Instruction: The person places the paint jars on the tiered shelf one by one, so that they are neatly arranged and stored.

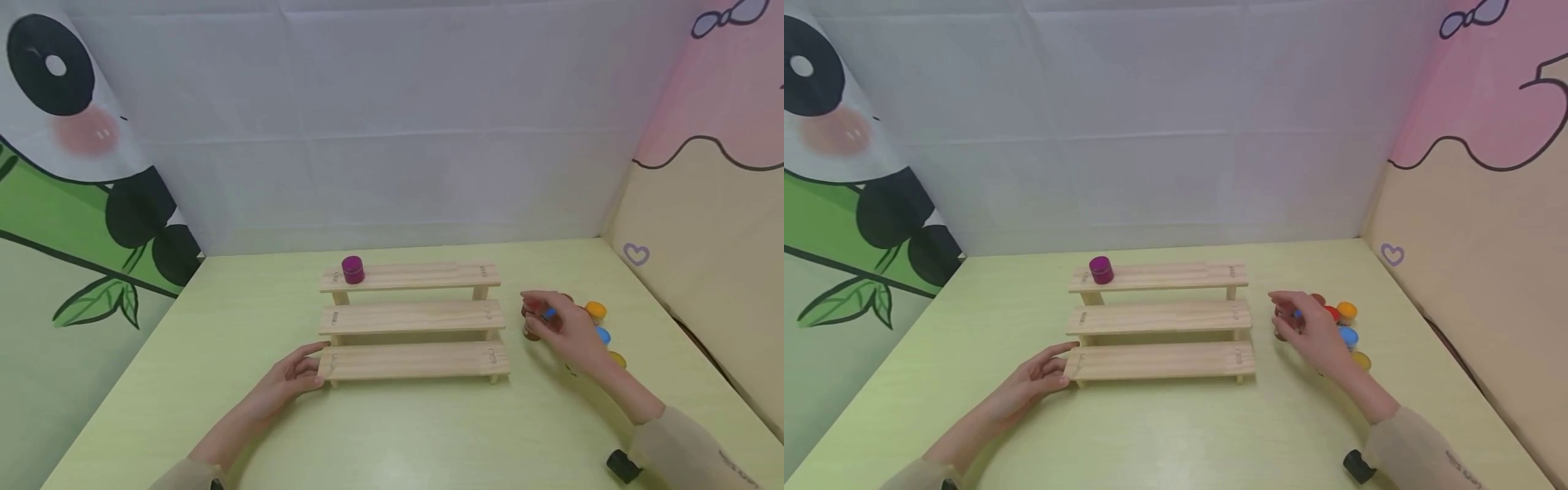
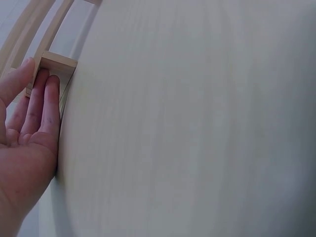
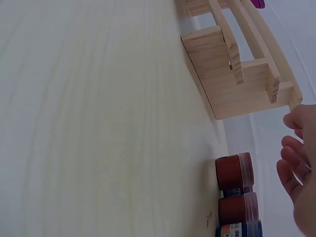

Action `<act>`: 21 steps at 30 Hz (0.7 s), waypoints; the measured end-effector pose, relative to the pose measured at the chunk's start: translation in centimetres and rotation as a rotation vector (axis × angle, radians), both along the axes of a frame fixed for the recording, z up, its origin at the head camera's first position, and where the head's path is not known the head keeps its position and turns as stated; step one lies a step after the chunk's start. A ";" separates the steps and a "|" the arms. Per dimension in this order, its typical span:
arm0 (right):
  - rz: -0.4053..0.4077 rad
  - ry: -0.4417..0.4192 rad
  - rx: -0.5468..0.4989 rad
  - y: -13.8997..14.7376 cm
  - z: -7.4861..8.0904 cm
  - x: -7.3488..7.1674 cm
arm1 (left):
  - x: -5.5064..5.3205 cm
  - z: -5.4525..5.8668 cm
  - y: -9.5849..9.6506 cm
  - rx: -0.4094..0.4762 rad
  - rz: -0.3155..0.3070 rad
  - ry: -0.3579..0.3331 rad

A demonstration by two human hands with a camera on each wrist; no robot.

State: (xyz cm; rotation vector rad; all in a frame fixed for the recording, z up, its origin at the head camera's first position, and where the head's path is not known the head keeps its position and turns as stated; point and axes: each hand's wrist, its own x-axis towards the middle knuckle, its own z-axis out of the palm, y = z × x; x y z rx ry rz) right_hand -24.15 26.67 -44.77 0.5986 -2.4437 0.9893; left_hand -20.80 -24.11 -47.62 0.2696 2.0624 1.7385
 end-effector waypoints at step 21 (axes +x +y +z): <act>-0.054 -0.063 0.100 1.5 -1.0 0.2 | 0.0 0.1 0.1 0.012 -0.004 0.007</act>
